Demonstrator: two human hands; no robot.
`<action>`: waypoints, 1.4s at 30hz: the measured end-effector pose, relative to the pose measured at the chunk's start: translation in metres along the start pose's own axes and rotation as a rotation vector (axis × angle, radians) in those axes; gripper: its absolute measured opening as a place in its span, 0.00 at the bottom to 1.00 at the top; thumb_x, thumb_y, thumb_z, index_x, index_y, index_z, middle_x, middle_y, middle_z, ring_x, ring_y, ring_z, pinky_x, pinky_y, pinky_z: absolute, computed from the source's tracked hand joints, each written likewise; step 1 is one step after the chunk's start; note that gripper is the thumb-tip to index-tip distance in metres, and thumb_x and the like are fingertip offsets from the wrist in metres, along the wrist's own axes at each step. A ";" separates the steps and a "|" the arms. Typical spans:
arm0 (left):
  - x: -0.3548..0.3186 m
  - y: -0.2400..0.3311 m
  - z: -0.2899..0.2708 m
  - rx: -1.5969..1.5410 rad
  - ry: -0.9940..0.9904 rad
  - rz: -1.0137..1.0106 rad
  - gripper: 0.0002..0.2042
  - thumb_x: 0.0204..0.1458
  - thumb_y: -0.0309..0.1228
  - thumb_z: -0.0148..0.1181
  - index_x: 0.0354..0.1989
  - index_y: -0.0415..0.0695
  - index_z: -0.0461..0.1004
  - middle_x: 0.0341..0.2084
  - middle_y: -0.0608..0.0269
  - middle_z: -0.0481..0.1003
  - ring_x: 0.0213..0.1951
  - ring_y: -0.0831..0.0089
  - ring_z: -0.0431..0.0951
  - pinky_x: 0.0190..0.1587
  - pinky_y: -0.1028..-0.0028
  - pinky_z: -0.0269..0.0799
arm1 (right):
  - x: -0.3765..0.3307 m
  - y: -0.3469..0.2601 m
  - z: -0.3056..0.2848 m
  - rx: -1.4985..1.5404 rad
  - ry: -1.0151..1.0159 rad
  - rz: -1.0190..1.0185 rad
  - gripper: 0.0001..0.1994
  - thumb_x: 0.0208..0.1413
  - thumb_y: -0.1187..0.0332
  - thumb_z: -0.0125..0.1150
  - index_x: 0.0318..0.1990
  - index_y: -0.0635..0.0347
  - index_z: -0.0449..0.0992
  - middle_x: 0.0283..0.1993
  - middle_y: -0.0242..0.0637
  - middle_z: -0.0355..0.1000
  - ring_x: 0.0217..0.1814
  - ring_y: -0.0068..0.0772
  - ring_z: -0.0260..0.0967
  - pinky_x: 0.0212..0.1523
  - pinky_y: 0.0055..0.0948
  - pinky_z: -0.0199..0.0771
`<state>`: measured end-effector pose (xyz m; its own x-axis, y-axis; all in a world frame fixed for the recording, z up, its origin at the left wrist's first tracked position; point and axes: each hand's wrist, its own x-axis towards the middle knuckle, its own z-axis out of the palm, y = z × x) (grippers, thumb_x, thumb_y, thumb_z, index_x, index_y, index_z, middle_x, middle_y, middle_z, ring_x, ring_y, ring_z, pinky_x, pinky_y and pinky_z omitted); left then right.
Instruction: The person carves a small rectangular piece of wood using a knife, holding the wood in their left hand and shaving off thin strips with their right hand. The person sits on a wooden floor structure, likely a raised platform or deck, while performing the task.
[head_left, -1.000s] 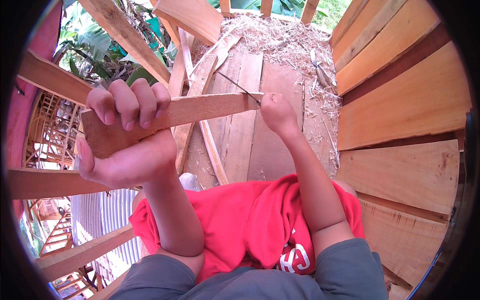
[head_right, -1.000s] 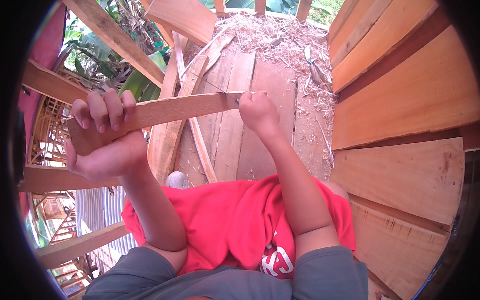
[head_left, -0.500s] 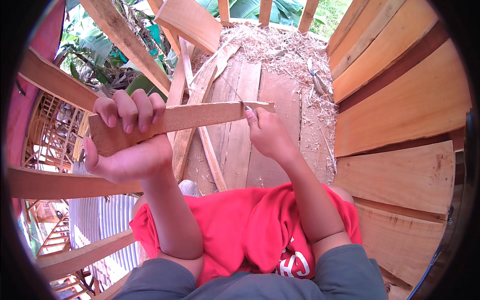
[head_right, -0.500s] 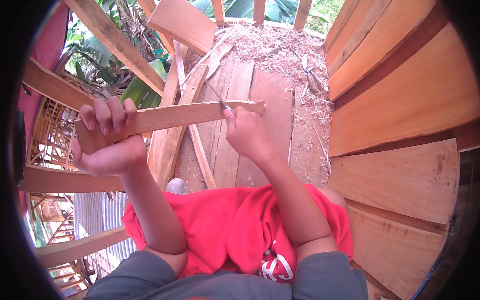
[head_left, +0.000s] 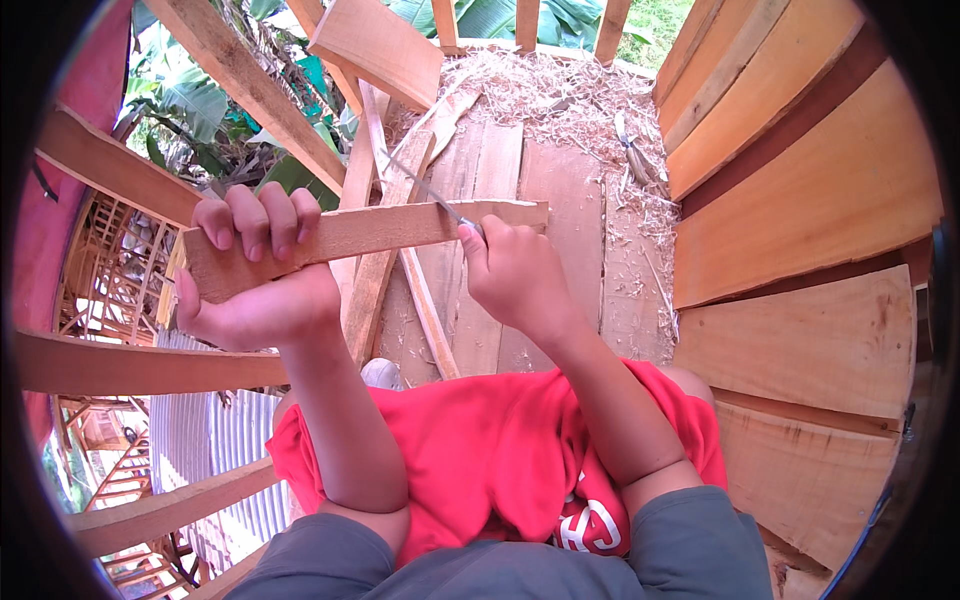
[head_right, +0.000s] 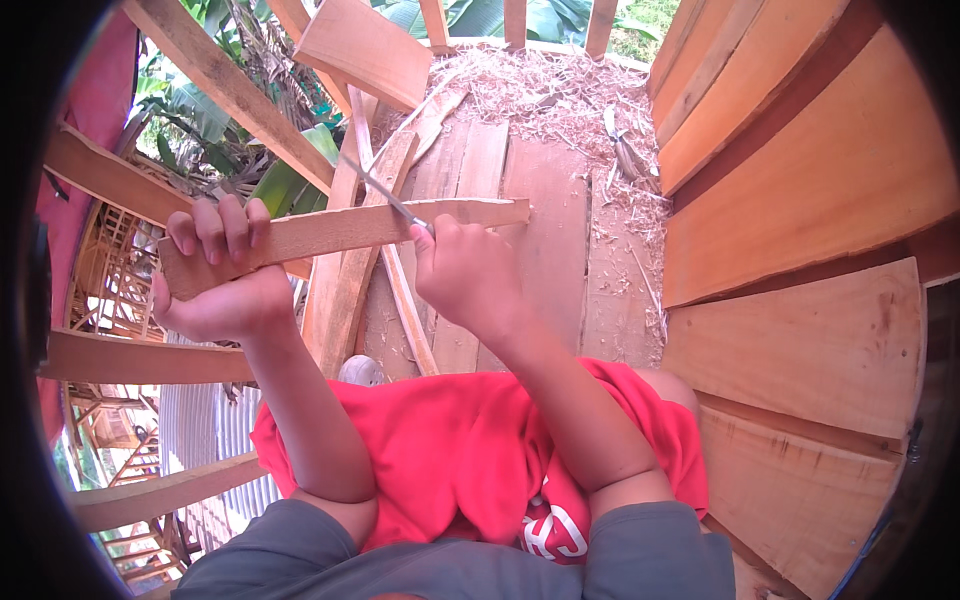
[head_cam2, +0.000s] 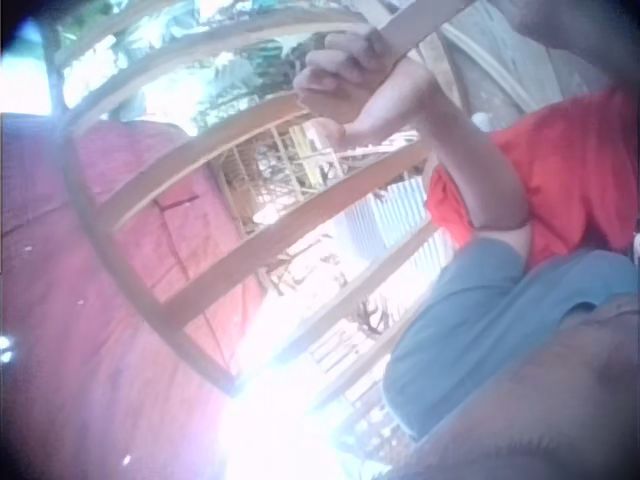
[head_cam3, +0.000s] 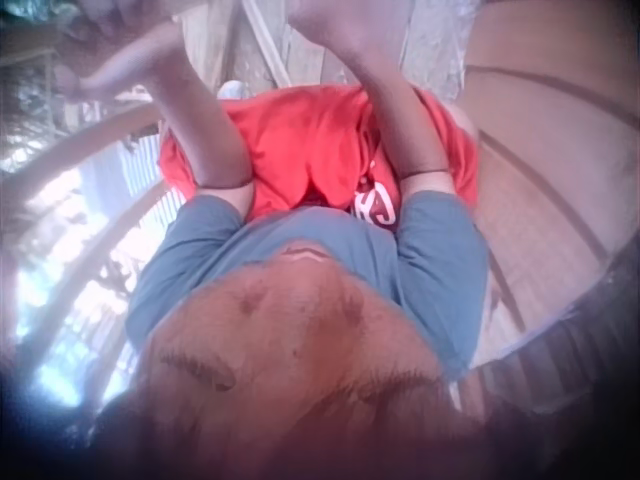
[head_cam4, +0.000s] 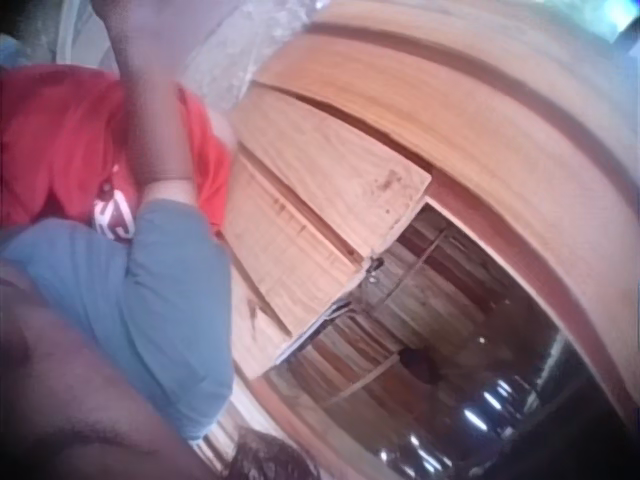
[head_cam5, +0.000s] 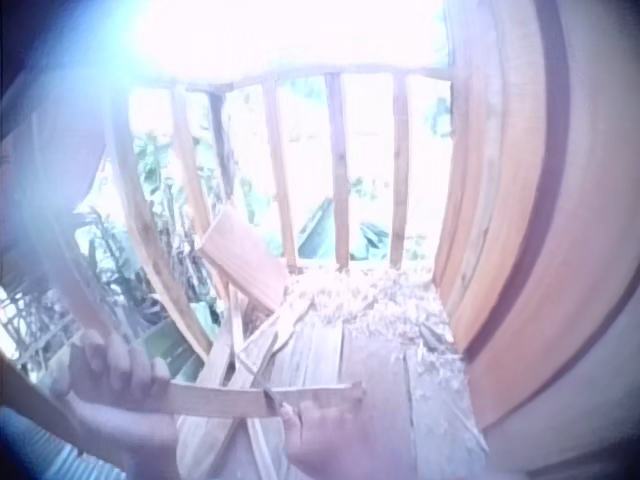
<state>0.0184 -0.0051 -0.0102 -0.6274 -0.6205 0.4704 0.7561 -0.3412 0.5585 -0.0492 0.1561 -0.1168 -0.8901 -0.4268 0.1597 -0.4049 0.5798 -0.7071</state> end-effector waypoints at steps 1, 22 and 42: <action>-0.002 0.002 0.003 0.000 -0.009 -0.013 0.20 0.44 0.54 0.48 0.26 0.50 0.54 0.17 0.70 0.52 0.19 0.77 0.50 0.28 0.72 0.49 | 0.000 0.004 0.001 0.050 0.000 -0.009 0.20 0.64 0.57 0.46 0.24 0.63 0.68 0.18 0.52 0.67 0.23 0.59 0.67 0.27 0.52 0.64; -0.009 0.040 0.042 0.159 -0.205 -0.113 0.14 0.58 0.38 0.39 0.36 0.40 0.68 0.22 0.61 0.63 0.29 0.68 0.63 0.37 0.69 0.60 | -0.002 0.014 -0.023 0.017 -0.056 0.109 0.22 0.64 0.55 0.43 0.28 0.64 0.73 0.26 0.53 0.72 0.33 0.58 0.71 0.38 0.50 0.69; -0.033 0.033 0.048 0.148 -0.343 -0.033 0.18 0.61 0.39 0.41 0.18 0.51 0.49 0.15 0.70 0.47 0.22 0.75 0.49 0.29 0.72 0.50 | -0.055 -0.050 -0.055 0.110 0.098 -0.064 0.20 0.63 0.58 0.48 0.22 0.62 0.69 0.18 0.49 0.67 0.24 0.56 0.68 0.27 0.48 0.64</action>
<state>0.0550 0.0379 0.0253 -0.6957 -0.3295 0.6383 0.7152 -0.2358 0.6579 0.0085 0.1886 -0.0522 -0.8817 -0.3875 0.2691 -0.4405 0.4716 -0.7639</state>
